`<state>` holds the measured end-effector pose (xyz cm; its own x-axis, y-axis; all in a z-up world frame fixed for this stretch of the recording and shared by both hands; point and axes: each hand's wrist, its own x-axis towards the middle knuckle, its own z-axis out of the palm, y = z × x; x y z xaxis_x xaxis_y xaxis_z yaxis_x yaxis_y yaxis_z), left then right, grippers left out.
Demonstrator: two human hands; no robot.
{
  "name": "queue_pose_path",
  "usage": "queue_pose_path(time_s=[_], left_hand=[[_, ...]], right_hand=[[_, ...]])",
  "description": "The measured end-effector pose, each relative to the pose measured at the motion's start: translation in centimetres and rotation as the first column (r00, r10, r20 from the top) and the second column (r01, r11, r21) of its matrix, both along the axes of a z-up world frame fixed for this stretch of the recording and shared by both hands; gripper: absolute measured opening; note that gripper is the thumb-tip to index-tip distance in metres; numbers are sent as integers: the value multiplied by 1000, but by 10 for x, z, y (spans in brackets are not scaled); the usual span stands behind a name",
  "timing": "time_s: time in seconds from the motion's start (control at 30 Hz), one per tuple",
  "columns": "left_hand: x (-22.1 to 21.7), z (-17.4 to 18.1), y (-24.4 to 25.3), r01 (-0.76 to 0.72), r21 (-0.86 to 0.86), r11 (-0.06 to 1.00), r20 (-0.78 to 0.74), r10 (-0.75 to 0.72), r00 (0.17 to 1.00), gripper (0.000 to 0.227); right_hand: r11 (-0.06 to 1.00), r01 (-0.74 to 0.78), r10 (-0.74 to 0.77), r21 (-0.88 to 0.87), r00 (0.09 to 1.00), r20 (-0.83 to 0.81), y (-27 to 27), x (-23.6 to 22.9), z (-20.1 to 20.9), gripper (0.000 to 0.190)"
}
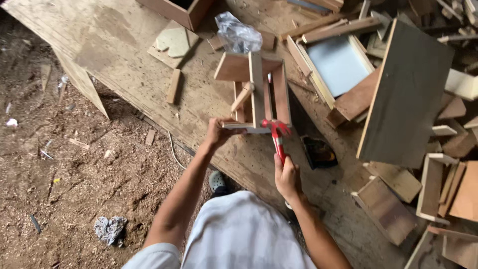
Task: The person assembles a small wooden box-like structure by hammering nails into pre-drilled holes. They repeatedly reposition the wooden frame, insert nails, and strike them with a hammer to secure the joints.
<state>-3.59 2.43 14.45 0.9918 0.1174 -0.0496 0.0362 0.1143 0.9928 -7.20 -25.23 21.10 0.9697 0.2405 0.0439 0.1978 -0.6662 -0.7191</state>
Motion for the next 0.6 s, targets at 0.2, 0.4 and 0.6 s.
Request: queue_pose_path(time_s=[0.2,0.4,0.6], left_hand=[[0,40,-2,59,258,964,-22,-55,998,35],[-2,71,-23,-485,555,676,610,65,790,69],[13,53,-28,81,916,393,-103,35,994,76]], right_hand=[[969,225,-237,103,964,123,-27,-1,-49,26],[958,241,-247,-154,969,-25,-57,-17,-130,23],[984,137,-135,-116,990,33,-48,-10,-214,27]])
